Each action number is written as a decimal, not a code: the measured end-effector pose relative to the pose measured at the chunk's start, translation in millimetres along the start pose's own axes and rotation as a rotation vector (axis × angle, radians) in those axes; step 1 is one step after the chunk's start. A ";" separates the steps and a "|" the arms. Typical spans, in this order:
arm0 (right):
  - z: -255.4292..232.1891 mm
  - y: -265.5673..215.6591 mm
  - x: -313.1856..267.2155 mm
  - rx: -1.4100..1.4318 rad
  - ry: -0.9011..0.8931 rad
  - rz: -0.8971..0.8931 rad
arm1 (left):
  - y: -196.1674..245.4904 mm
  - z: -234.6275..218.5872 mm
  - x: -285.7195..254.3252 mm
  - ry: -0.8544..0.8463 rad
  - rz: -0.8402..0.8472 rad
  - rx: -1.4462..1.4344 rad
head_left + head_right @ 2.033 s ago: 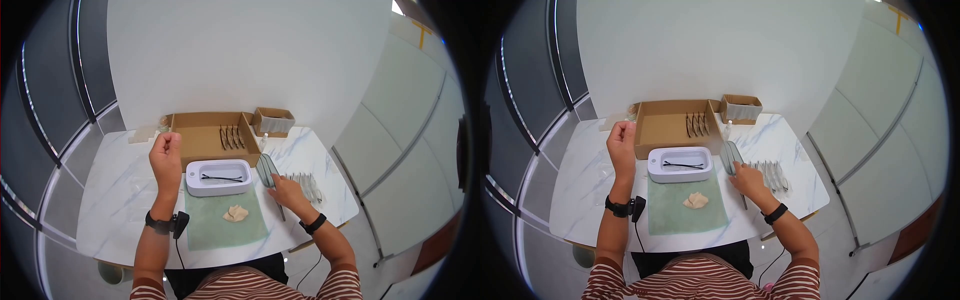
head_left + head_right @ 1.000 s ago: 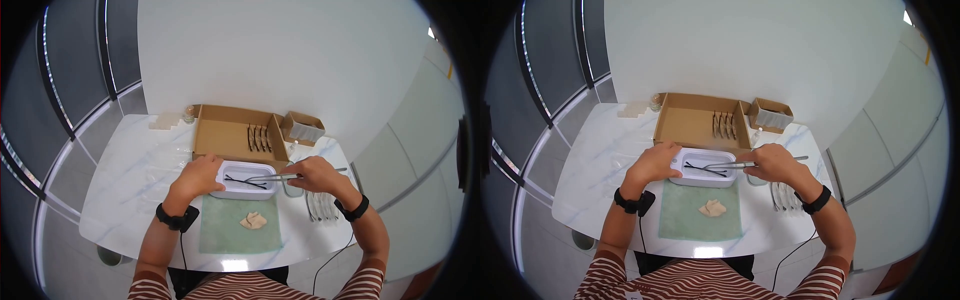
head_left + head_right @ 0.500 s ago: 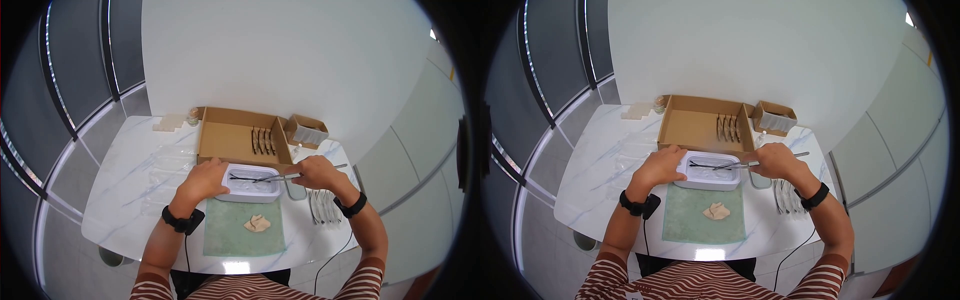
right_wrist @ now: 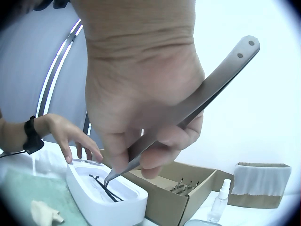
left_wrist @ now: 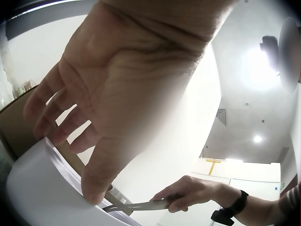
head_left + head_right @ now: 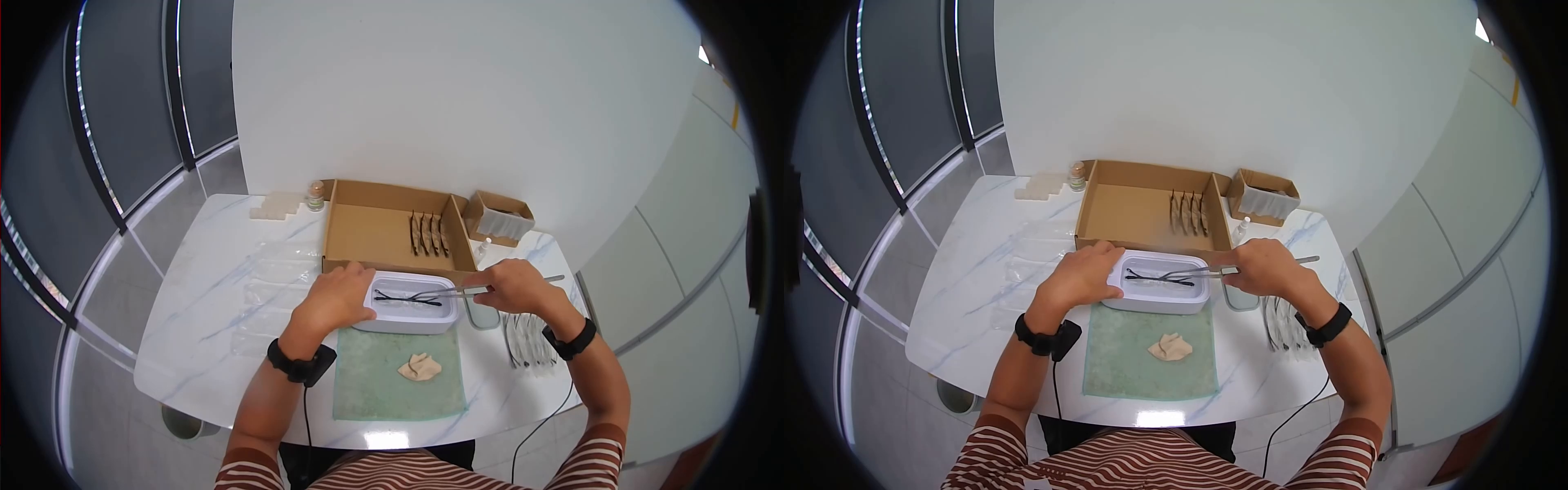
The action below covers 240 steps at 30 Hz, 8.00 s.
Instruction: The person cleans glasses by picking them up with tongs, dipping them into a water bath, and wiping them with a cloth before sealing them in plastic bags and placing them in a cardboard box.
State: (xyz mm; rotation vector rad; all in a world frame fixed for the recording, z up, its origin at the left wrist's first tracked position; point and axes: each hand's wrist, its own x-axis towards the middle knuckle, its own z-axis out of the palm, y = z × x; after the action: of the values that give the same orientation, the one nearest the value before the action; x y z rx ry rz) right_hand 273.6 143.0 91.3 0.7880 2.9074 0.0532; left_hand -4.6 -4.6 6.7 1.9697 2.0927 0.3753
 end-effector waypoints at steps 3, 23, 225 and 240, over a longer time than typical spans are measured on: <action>-2.9 0.4 -3.4 0.020 -0.029 -0.018 | -0.5 0.9 0.2 0.007 0.010 -0.010; 32.2 -11.0 -7.2 0.006 0.091 0.040 | 4.2 1.9 1.1 -0.038 -0.024 0.000; -14.3 -5.9 5.9 0.060 -0.158 0.053 | 3.6 12.2 3.3 0.010 -0.003 0.044; 11.4 4.7 19.1 0.173 -0.153 -0.051 | 4.4 12.0 2.5 0.003 0.005 0.046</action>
State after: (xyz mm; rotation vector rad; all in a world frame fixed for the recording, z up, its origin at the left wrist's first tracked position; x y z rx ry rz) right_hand 261.1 156.7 78.1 0.7085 2.8116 -0.2550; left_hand 3.5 -1.6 -3.0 2.0019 2.1169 0.3341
